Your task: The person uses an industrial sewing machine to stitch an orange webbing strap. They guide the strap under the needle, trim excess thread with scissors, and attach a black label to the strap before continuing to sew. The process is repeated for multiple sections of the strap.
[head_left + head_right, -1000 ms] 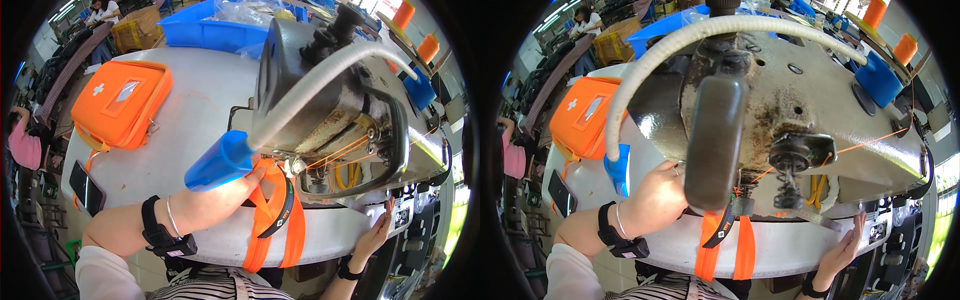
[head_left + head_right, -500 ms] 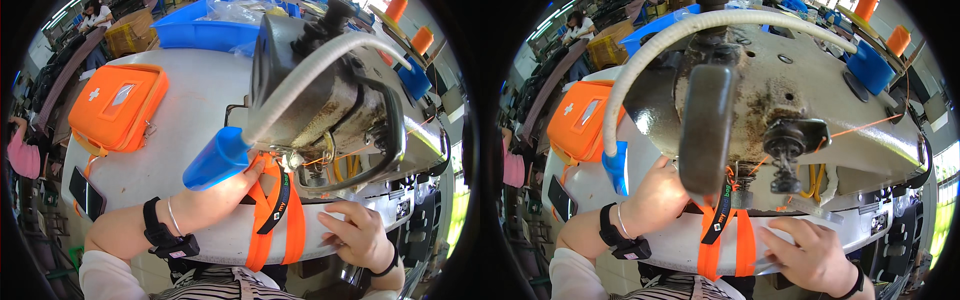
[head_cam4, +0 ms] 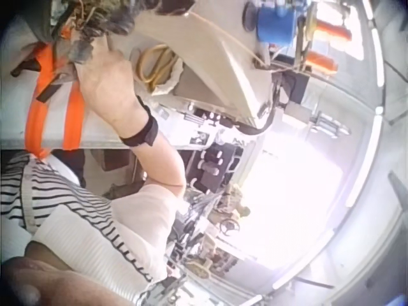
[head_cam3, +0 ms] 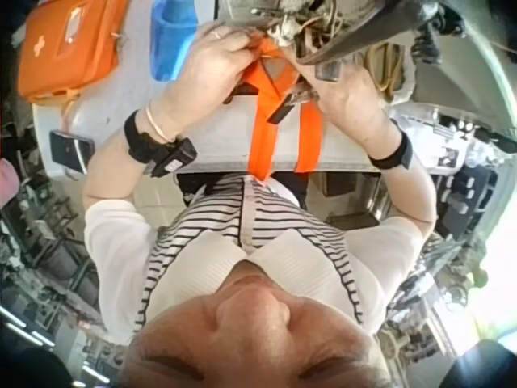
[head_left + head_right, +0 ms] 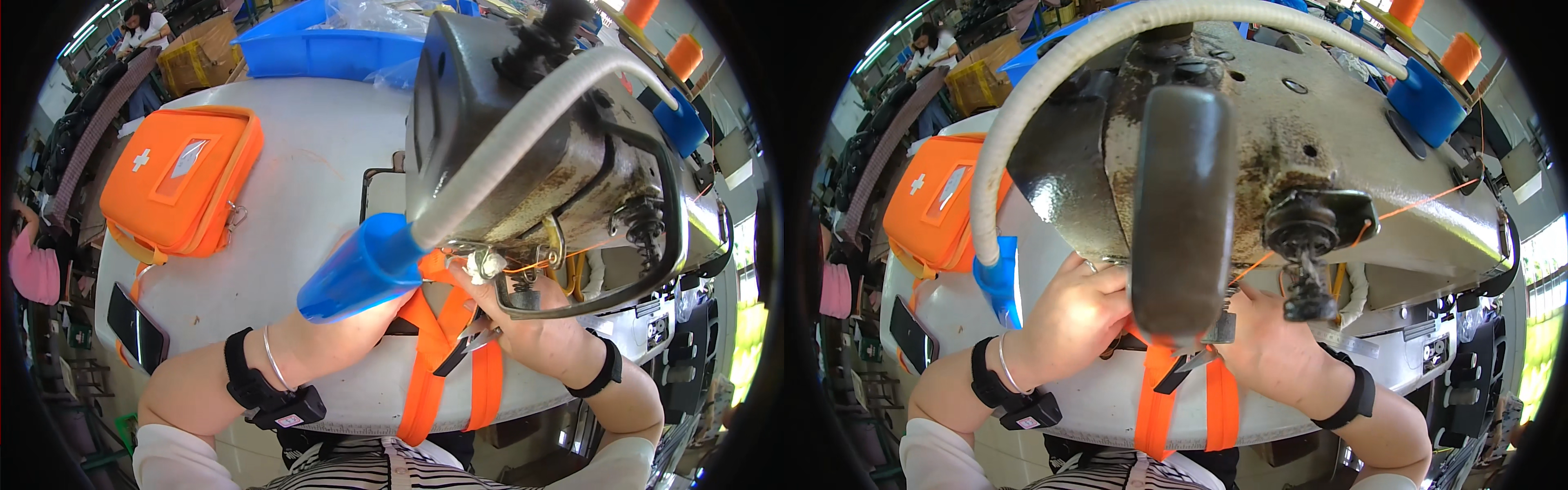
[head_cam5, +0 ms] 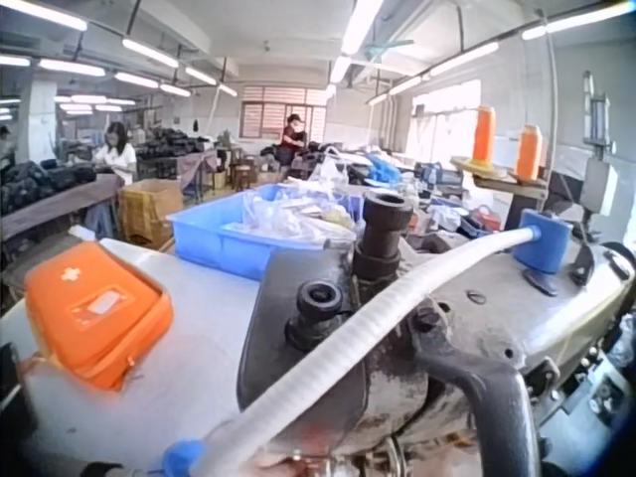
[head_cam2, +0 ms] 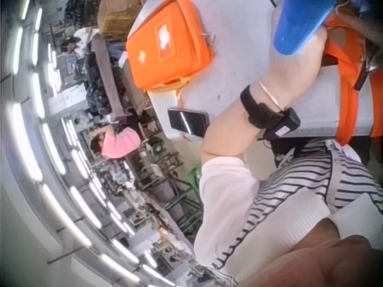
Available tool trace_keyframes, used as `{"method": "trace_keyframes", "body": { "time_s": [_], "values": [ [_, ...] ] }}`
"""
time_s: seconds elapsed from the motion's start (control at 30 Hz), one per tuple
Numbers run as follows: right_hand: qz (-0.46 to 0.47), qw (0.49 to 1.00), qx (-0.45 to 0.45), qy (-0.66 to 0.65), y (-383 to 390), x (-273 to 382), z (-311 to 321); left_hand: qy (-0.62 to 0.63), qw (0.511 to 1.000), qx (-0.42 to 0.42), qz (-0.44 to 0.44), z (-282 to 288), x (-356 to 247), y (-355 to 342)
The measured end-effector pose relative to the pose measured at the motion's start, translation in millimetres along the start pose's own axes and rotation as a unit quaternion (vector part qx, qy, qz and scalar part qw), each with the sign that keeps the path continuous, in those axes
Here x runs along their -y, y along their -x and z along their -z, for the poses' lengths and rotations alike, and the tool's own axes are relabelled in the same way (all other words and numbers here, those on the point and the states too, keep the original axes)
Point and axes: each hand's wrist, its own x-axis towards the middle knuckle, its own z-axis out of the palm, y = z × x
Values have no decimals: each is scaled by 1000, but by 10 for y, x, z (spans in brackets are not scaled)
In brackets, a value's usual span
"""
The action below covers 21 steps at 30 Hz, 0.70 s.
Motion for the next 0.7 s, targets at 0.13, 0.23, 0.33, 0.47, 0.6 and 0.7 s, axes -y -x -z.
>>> {"method": "trace_keyframes", "body": {
  "time_s": [0.13,0.23,0.33,0.47,0.6,0.7],
  "values": [
    [53,998,7,33,-27,-7,43,29,999,-5,22,-31,-4,21],
    [26,1000,11,5,-10,-13,15,-32,999,-1,0,15,-65,-12],
    [6,1000,-13,6,-7,5,2,-54,999,6,3,16,-103,-16],
    [27,997,-64,21,-28,-9,-10,-122,992,3,-28,100,-160,-62],
    [26,994,-9,104,-20,14,41,-123,992,-21,-25,81,-154,-53],
    [75,984,-21,158,-43,6,53,-117,992,-34,-20,69,-158,-80]
  ]
}}
